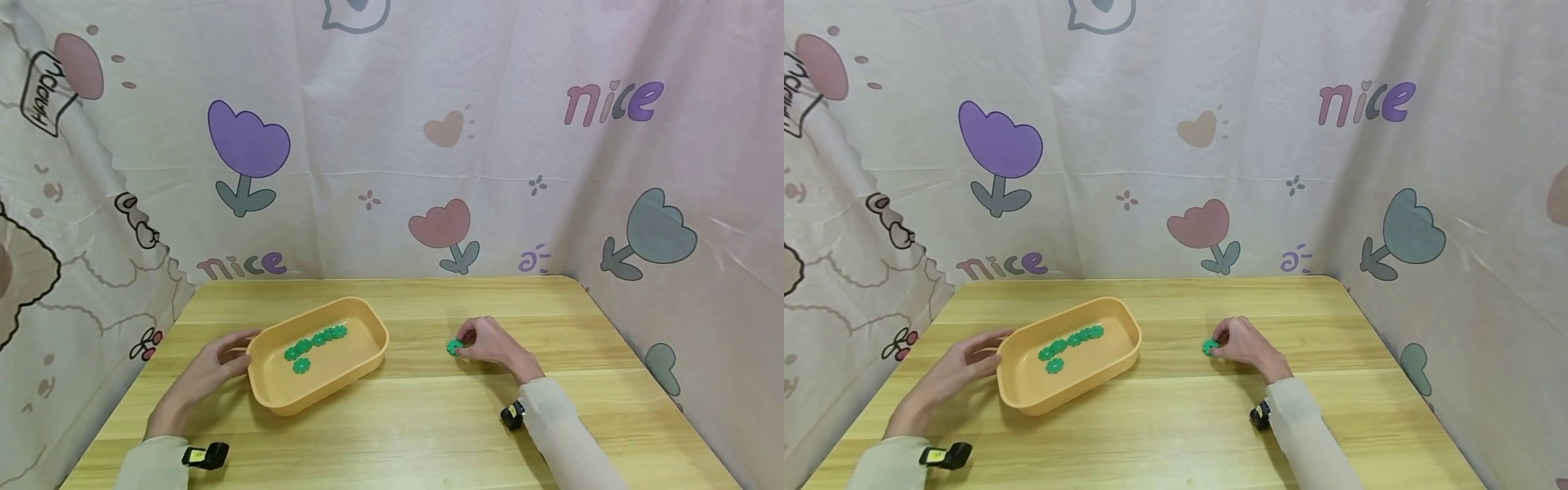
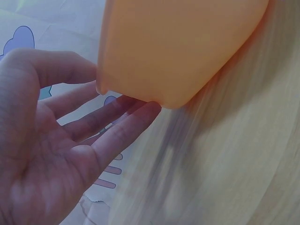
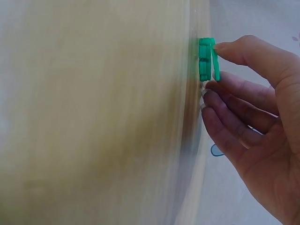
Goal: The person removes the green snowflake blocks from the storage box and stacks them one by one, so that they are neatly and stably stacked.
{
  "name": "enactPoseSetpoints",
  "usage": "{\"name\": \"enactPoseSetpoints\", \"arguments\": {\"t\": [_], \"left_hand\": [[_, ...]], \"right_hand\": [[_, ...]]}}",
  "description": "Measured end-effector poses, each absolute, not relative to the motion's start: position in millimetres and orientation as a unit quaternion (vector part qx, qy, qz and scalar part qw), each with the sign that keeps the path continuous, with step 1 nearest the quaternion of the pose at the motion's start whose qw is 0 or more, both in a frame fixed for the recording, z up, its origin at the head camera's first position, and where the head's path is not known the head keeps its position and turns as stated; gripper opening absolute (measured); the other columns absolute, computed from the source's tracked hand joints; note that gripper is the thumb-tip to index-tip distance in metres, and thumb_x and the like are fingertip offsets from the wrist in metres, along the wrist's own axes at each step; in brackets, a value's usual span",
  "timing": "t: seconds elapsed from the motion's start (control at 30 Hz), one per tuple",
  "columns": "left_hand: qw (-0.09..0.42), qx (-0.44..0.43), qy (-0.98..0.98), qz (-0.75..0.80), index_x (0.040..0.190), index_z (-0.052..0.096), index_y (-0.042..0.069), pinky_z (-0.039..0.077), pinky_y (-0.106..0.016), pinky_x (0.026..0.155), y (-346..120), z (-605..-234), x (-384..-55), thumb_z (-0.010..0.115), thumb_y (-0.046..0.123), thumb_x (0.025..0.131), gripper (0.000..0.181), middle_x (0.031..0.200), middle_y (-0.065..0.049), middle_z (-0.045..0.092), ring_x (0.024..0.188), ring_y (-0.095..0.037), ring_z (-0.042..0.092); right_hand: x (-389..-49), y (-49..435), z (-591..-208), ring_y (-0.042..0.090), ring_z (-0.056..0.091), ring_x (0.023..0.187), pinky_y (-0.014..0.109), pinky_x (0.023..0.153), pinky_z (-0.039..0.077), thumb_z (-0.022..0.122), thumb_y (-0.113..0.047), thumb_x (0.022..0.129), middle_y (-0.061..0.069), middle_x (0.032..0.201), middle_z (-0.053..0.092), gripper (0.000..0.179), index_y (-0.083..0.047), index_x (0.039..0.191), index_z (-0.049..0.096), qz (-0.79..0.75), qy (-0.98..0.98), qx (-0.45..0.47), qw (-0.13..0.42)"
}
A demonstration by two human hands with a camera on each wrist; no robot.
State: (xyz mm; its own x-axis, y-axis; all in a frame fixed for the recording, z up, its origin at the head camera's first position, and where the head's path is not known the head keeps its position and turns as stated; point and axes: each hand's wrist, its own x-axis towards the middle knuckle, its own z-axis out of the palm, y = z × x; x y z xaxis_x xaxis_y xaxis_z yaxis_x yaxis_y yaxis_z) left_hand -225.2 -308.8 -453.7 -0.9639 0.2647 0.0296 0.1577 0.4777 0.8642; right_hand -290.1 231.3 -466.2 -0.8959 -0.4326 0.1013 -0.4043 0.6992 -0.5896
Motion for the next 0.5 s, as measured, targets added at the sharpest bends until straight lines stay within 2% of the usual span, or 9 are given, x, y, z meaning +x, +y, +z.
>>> {"name": "enactPoseSetpoints", "arguments": {"t": [0.5], "left_hand": [[0.052,0.123,0.859,0.494,0.143,0.04,0.009,0.052,-0.017,0.084,-308.9,-454.3,-225.1,0.056,0.021,0.096,0.052,0.134,-0.024,0.05,0.11,-0.016,0.062]], "right_hand": [[-291.3,232.0,-467.7,0.01,0.06,0.071,0.018,0.065,0.052,0.082,-0.02,0.073,0.001,0.079,0.07,0.021,-0.007,0.085,0.07,-0.31,0.923,-0.228,0.021]]}}
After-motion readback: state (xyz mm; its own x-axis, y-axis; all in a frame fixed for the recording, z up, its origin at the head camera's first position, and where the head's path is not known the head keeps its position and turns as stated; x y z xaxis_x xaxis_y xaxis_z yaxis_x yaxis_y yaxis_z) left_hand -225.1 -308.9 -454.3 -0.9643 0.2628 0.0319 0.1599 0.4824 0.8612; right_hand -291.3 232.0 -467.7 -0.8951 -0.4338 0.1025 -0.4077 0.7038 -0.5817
